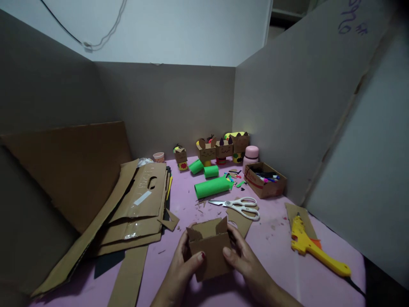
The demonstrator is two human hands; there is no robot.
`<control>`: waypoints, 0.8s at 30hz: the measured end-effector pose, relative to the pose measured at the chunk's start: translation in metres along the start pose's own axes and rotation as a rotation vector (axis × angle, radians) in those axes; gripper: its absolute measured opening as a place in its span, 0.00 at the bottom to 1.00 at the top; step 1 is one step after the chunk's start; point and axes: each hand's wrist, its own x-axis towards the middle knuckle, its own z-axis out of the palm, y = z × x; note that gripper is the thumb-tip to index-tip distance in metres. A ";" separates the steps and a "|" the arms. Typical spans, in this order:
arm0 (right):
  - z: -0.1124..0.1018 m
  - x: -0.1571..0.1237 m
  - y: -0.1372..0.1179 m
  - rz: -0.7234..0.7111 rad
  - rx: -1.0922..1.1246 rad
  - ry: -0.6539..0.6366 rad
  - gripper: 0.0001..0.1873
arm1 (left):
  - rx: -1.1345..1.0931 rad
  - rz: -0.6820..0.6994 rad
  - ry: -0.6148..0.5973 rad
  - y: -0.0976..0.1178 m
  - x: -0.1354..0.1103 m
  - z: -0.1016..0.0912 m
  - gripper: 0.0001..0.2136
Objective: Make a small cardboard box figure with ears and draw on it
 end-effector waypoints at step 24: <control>-0.001 0.001 0.002 -0.020 0.020 -0.023 0.40 | 0.026 0.048 0.050 -0.003 0.000 0.001 0.37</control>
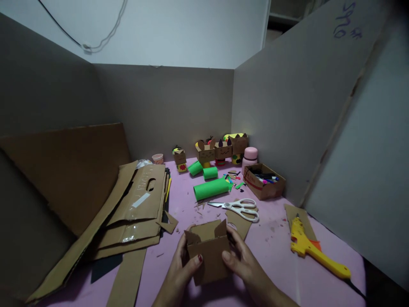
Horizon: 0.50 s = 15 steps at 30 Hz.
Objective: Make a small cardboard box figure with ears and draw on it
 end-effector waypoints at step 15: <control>0.000 -0.001 -0.003 0.017 -0.016 0.011 0.40 | -0.004 -0.001 -0.061 -0.002 0.001 -0.005 0.40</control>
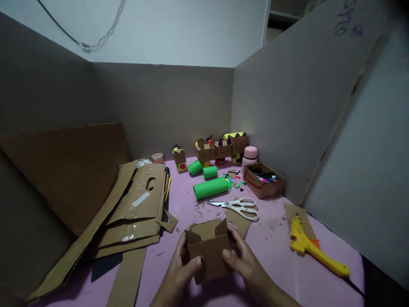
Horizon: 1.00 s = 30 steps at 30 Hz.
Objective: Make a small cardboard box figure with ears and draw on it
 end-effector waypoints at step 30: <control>-0.003 0.003 0.004 -0.029 0.024 -0.044 0.40 | -0.073 -0.033 0.021 0.001 0.001 0.003 0.39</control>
